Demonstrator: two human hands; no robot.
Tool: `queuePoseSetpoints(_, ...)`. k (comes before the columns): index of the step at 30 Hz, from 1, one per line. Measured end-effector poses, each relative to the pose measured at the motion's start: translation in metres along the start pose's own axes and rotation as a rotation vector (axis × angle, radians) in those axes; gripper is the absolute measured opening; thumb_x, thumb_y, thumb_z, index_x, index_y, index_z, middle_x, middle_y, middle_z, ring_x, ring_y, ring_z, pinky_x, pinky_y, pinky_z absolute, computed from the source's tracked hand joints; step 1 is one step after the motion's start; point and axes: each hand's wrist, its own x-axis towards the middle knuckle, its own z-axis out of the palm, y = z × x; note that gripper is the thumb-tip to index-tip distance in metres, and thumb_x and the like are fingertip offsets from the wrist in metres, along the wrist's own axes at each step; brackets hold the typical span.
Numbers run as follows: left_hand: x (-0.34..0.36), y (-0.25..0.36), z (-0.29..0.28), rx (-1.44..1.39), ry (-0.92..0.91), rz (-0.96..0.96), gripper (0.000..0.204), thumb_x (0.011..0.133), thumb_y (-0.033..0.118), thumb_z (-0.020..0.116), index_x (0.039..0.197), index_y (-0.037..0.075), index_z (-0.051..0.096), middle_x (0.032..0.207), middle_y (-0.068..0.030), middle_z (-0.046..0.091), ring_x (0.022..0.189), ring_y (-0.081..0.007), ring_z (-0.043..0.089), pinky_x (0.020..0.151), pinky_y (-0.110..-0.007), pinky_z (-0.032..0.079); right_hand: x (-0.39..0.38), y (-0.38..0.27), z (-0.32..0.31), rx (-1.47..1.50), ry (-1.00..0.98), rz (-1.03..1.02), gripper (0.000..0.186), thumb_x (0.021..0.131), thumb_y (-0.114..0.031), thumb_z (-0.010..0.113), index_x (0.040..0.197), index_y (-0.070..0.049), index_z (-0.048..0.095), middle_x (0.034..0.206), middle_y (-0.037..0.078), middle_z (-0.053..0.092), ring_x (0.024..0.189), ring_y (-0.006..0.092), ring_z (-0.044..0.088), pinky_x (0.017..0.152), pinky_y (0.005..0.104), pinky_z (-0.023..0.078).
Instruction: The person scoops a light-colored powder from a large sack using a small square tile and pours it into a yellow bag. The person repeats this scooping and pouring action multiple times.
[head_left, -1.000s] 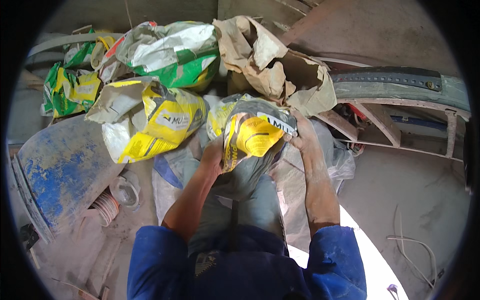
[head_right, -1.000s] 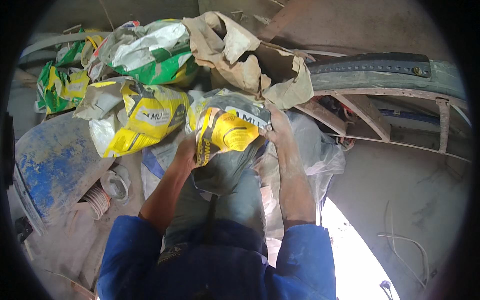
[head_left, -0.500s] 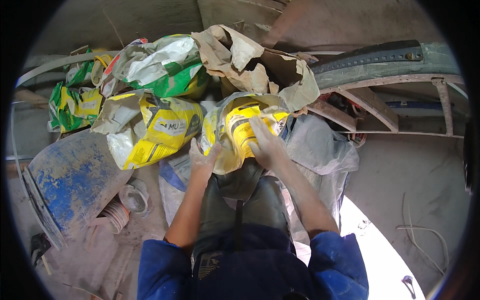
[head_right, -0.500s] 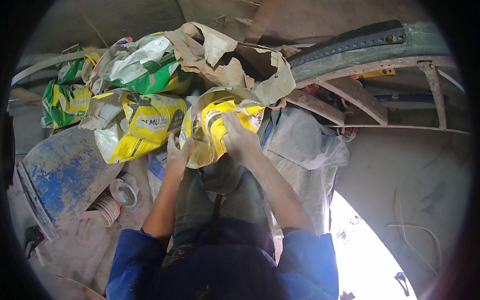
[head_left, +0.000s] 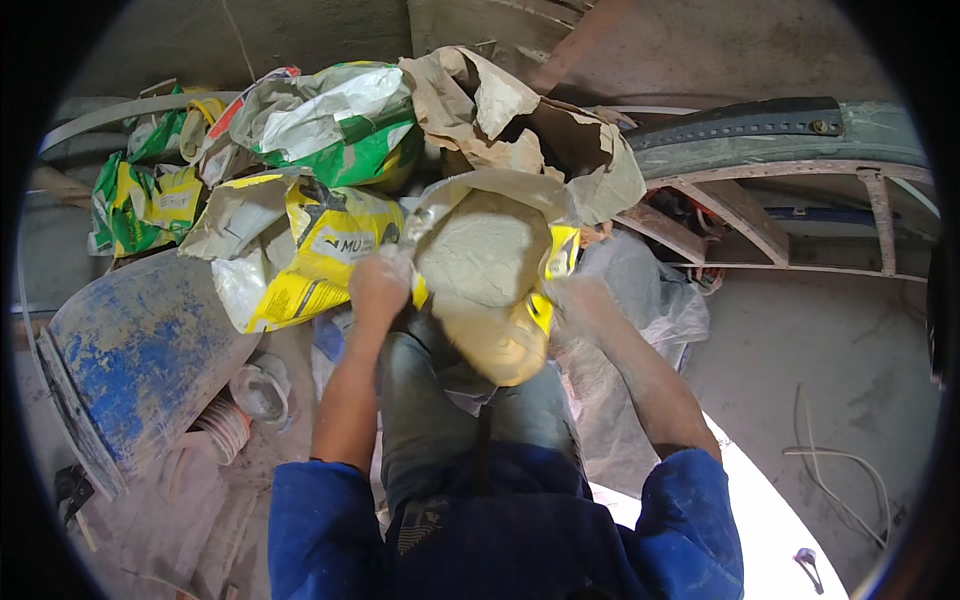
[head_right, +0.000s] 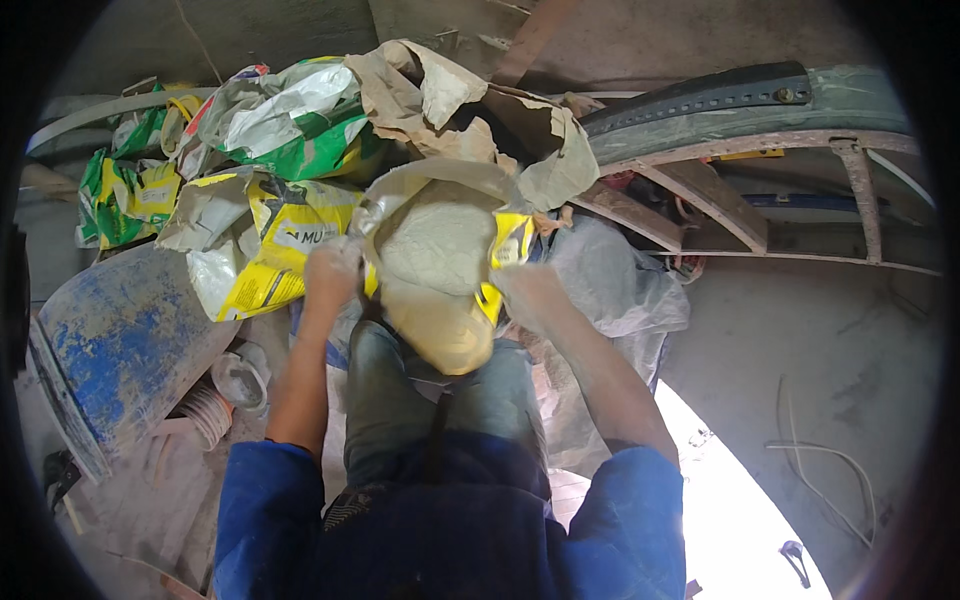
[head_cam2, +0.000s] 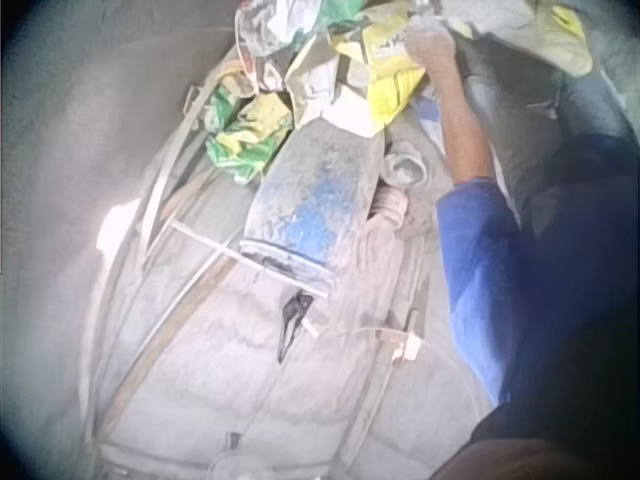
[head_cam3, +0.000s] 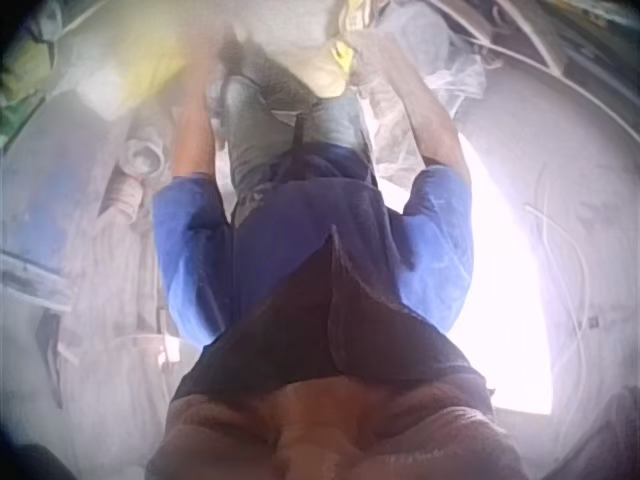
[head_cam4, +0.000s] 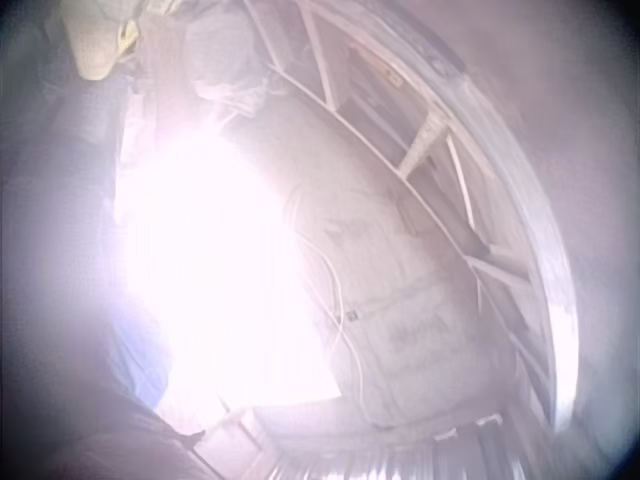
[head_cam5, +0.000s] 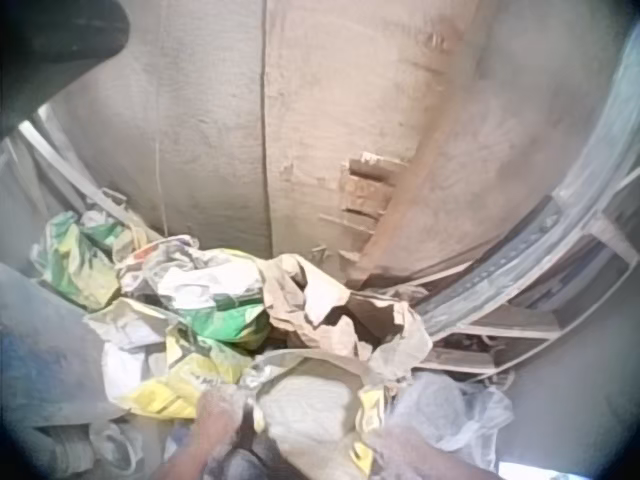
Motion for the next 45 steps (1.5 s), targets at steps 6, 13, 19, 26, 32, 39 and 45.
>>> queuePoseSetpoints(6, 0.032, -0.051, 0.011, 0.15, 0.189, 0.297, 0.021, 0.091, 0.024, 0.062, 0.095, 0.006, 0.071, 0.082, -0.0143, 0.067, 0.074, -0.0355, 0.065, 0.066, -0.048, 0.05, -0.075, -0.009, 0.01, 0.131, 0.256, 0.145, 0.037, 0.08, -0.024, 0.071, 0.116, -0.018, 0.068, 0.091, 0.01, 0.068, 0.084, 0.0321, 0.067, 0.071, 0.0441, 0.053)
queuePoseSetpoints(13, 0.014, -0.046, -0.024, -0.494, -0.278, -0.526, 0.036, 0.095, 0.039, 0.063, 0.112, 0.008, 0.068, 0.099, -0.0043, 0.069, 0.086, -0.016, 0.067, 0.065, -0.031, 0.052, -0.068, -0.105, 0.03, 0.672, 0.018, 0.171, 0.03, 0.093, -0.022, 0.056, 0.122, -0.014, 0.062, 0.095, 0.01, 0.068, 0.088, 0.0311, 0.067, 0.074, 0.0438, 0.054)
queuePoseSetpoints(19, -0.173, -0.086, -0.059, -0.316, -0.103, -0.755, 0.038, 0.099, 0.039, 0.058, 0.111, 0.004, 0.063, 0.1, -0.011, 0.067, 0.085, -0.0267, 0.066, 0.072, -0.039, 0.052, -0.16, -0.088, 0.068, 0.632, 0.263, -0.04, 0.026, 0.094, -0.028, 0.058, 0.112, -0.01, 0.063, 0.097, 0.011, 0.068, 0.091, 0.0315, 0.068, 0.075, 0.0451, 0.055)
queuePoseSetpoints(26, -0.548, 0.001, -0.015, -0.594, -0.122, -1.631, 0.05, 0.101, 0.039, 0.056, 0.134, 0.003, 0.046, 0.124, -0.0157, 0.057, 0.105, -0.0365, 0.061, 0.088, -0.049, 0.051, -0.295, 0.095, 0.231, 0.68, 0.476, 0.427, 0.026, 0.092, -0.023, 0.058, 0.111, -0.011, 0.07, 0.111, 0.018, 0.069, 0.099, 0.0366, 0.066, 0.082, 0.0448, 0.054)
queuePoseSetpoints(32, -0.626, 0.075, -0.016, -0.693, -0.125, -1.672, 0.067, 0.102, 0.038, 0.055, 0.154, 0.006, 0.027, 0.144, -0.0176, 0.047, 0.12, -0.0401, 0.055, 0.099, -0.055, 0.048, -0.417, 0.189, 0.356, 0.321, 0.157, 0.445, 0.025, 0.091, -0.028, 0.065, 0.076, -0.008, 0.066, 0.076, 0.009, 0.064, 0.073, 0.0245, 0.065, 0.058, 0.043, 0.052)
queuePoseSetpoints(39, -0.518, 0.098, -0.094, -0.462, 0.283, -1.548, 0.058, 0.1, 0.032, 0.058, 0.148, 0.006, 0.04, 0.137, -0.0144, 0.054, 0.112, -0.0313, 0.061, 0.09, -0.05, 0.052, -0.423, 0.105, 0.322, 1.496, 0.09, 1.231, 0.01, 0.09, -0.022, 0.064, 0.088, -0.012, 0.065, 0.07, 0.003, 0.058, 0.05, 0.0182, 0.055, 0.043, 0.0349, 0.049)
queuePoseSetpoints(45, -0.497, 0.072, -0.113, -0.451, 0.211, -1.122, 0.035, 0.096, 0.03, 0.065, 0.12, 0.005, 0.063, 0.093, -0.0031, 0.066, 0.072, -0.0126, 0.06, 0.06, -0.028, 0.047, -0.387, 0.085, 0.315, 1.478, 0.056, 1.066, 0.012, 0.092, -0.019, 0.061, 0.086, -0.008, 0.063, 0.066, 0.003, 0.057, 0.051, 0.0165, 0.055, 0.044, 0.0327, 0.047)
